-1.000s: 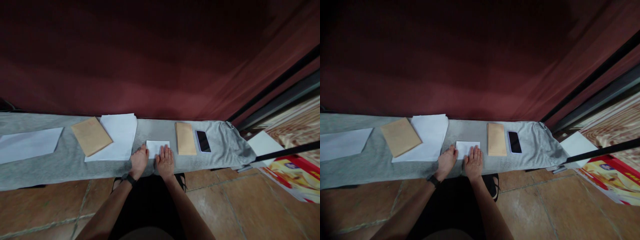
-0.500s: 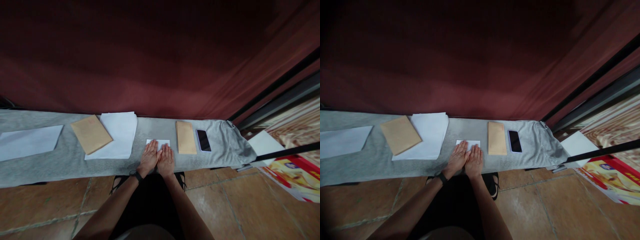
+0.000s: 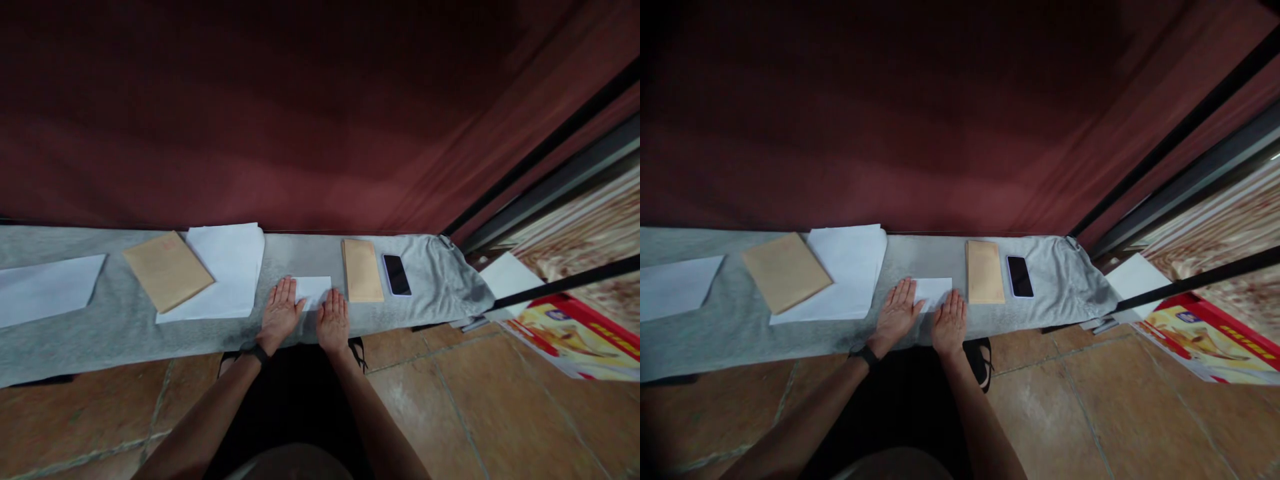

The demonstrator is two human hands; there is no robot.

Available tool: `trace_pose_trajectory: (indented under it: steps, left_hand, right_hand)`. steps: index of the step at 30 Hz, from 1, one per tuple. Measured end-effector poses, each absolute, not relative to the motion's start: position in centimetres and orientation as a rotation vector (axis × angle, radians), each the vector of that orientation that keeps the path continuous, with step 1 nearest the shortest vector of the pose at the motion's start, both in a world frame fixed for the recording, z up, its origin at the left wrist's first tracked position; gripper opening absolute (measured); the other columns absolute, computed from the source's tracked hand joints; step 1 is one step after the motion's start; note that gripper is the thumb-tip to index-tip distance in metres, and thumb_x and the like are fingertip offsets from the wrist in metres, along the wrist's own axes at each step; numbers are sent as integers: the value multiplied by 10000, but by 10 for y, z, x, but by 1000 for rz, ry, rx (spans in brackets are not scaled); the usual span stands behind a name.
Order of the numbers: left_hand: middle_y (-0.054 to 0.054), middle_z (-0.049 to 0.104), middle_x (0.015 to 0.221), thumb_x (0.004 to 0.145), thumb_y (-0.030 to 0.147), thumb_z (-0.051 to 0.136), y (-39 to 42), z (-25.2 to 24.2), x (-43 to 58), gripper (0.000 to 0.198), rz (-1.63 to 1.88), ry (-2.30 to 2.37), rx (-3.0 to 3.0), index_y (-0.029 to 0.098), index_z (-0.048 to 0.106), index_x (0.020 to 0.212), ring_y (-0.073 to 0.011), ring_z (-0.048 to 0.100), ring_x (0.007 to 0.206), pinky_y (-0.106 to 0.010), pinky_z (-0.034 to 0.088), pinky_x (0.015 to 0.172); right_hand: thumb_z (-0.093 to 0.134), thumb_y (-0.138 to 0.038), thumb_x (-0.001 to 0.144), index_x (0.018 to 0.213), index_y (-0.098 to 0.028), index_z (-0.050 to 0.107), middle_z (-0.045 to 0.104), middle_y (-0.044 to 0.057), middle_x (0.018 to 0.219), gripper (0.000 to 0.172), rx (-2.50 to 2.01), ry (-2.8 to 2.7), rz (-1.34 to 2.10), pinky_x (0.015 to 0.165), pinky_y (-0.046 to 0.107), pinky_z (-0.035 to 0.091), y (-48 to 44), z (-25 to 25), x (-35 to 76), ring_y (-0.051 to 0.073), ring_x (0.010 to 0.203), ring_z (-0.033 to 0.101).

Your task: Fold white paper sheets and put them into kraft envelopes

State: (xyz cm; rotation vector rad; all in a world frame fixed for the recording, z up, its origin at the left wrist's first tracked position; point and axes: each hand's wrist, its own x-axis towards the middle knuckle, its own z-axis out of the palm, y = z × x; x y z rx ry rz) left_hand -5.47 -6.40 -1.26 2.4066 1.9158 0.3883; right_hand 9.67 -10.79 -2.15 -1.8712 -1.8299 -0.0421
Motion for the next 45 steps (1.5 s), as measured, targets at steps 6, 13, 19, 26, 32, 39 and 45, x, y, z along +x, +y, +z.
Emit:
trace_pose_trajectory:
  steps: [6, 13, 19, 26, 32, 39, 45]
  left_hand:
    - [-176, 302, 1636, 1004, 327, 327, -64, -9, -57, 588, 289, 1874, 2447, 96, 374, 1542, -289, 256, 1528, -478, 237, 1232]
    - [-167, 313, 1632, 998, 341, 331, -63, -14, -57, 592, 364, 1895, 2430, 112, 383, 1542, -285, 251, 1531, -486, 251, 1226]
    - [-195, 356, 1604, 1003, 423, 329, -63, -16, -55, 649, 443, 1920, 2388, 55, 368, 1536, -290, 272, 1524, -495, 242, 1230]
    - [-201, 379, 1589, 1014, 398, 290, -66, -16, -65, 641, 443, 1957, 2387, 24, 368, 1529, -295, 293, 1515, -490, 226, 1236]
    - [-175, 364, 1603, 1004, 338, 306, -78, -15, -54, 602, 560, 1967, 2389, 64, 371, 1536, -288, 257, 1528, -518, 229, 1237]
    - [-168, 418, 1573, 1001, 351, 331, -98, -9, -41, 577, 464, 1678, 2541, 82, 445, 1499, -265, 327, 1501, -467, 286, 1232]
    - [-206, 422, 1564, 996, 379, 346, -95, -11, -69, 599, 450, 1718, 2540, 39, 448, 1479, -282, 338, 1495, -461, 307, 1226]
  right_hand:
    - [292, -315, 1075, 1523, -121, 424, 404, 123, 1594, 506, -1687, -2096, 213, 1220, 422, 306, -83, -3, 76, 222, 1493, 351]
    - [358, -367, 1071, 1519, -112, 426, 397, 143, 1589, 520, -1763, -2121, 108, 1231, 468, 267, -68, -18, 82, 249, 1490, 357]
    - [434, -389, 1052, 1525, -36, 385, 395, 213, 1575, 593, -1840, -2034, -15, 1201, 481, 305, -69, -26, 96, 290, 1488, 353]
    - [409, -417, 1056, 1519, -9, 377, 418, 258, 1551, 617, -1848, -1958, -109, 1176, 499, 329, -71, -32, 101, 308, 1466, 380]
    - [391, -389, 1059, 1537, -30, 353, 401, 251, 1563, 600, -1833, -1947, -117, 1173, 515, 325, -73, -32, 100, 308, 1470, 372]
    - [402, -317, 1053, 1538, -5, 342, 359, 257, 1582, 580, -1896, -1999, -67, 1197, 490, 301, -73, -29, 100, 298, 1495, 334]
    - [386, -339, 1057, 1537, -27, 354, 406, 241, 1565, 573, -1901, -1911, -124, 1175, 506, 327, -79, -31, 102, 311, 1462, 388]
